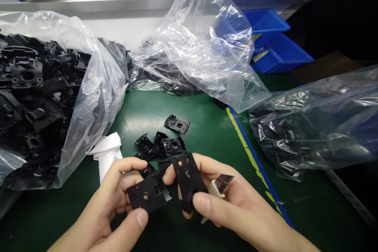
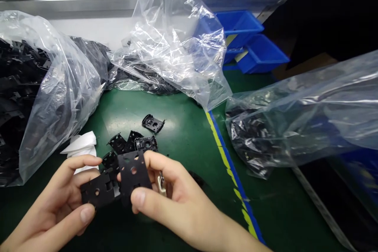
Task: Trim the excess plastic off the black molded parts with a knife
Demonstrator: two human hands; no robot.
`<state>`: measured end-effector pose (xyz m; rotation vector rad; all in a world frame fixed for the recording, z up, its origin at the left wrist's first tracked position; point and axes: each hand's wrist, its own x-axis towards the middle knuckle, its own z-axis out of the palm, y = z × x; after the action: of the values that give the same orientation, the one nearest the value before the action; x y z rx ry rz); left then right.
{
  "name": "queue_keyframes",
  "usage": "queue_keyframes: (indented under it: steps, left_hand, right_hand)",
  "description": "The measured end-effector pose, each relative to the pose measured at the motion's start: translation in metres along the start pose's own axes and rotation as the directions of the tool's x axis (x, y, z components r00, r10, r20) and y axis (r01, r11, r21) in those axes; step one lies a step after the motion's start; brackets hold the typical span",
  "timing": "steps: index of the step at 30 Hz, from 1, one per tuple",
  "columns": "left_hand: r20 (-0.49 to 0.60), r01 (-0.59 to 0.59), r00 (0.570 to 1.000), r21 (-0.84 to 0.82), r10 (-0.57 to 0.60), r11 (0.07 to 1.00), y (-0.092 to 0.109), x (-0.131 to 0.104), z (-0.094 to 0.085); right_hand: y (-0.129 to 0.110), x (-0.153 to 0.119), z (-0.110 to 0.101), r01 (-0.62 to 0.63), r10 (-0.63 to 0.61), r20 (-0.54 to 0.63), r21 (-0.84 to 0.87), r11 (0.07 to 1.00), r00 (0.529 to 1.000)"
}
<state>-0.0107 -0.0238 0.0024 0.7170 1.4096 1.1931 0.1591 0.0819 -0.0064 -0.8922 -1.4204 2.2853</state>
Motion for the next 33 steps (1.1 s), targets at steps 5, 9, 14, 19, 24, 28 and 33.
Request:
queue_keyframes:
  steps: [5,9,14,19,24,28,33]
  left_hand:
    - [0.041,0.084,0.996,-0.022,-0.083,0.996,-0.002,0.003,-0.005]
    - [0.032,0.162,0.986,-0.008,-0.162,0.987,0.0,0.006,-0.01]
    - [-0.052,0.204,0.978,0.031,-0.202,0.979,-0.001,0.013,-0.01]
    - [-0.043,0.272,0.961,-0.014,-0.273,0.962,-0.001,0.014,-0.012]
    - [0.077,0.328,0.944,-0.268,-0.319,0.906,0.005,0.011,-0.01]
    - [0.181,0.375,0.924,-0.251,-0.338,0.892,0.003,0.013,-0.01]
    - [0.276,0.409,0.892,-0.156,-0.358,0.899,-0.004,0.021,-0.021]
  right_hand:
    - [-0.001,0.0,0.01,-0.106,0.101,0.054,0.106,0.989,0.993]
    - [0.001,0.001,0.013,-0.133,0.122,0.08,0.151,0.98,0.989]
    - [0.007,0.001,0.015,-0.173,0.16,0.089,0.164,0.971,0.983]
    - [0.012,0.004,0.014,-0.138,0.12,0.086,0.245,0.96,0.989]
    - [0.01,0.007,0.009,-0.127,0.115,0.067,0.237,0.963,0.991]
    - [0.009,0.007,0.01,-0.15,0.141,0.055,0.2,0.968,0.988]
    - [0.007,0.004,0.009,-0.129,0.125,0.039,0.142,0.982,0.991]
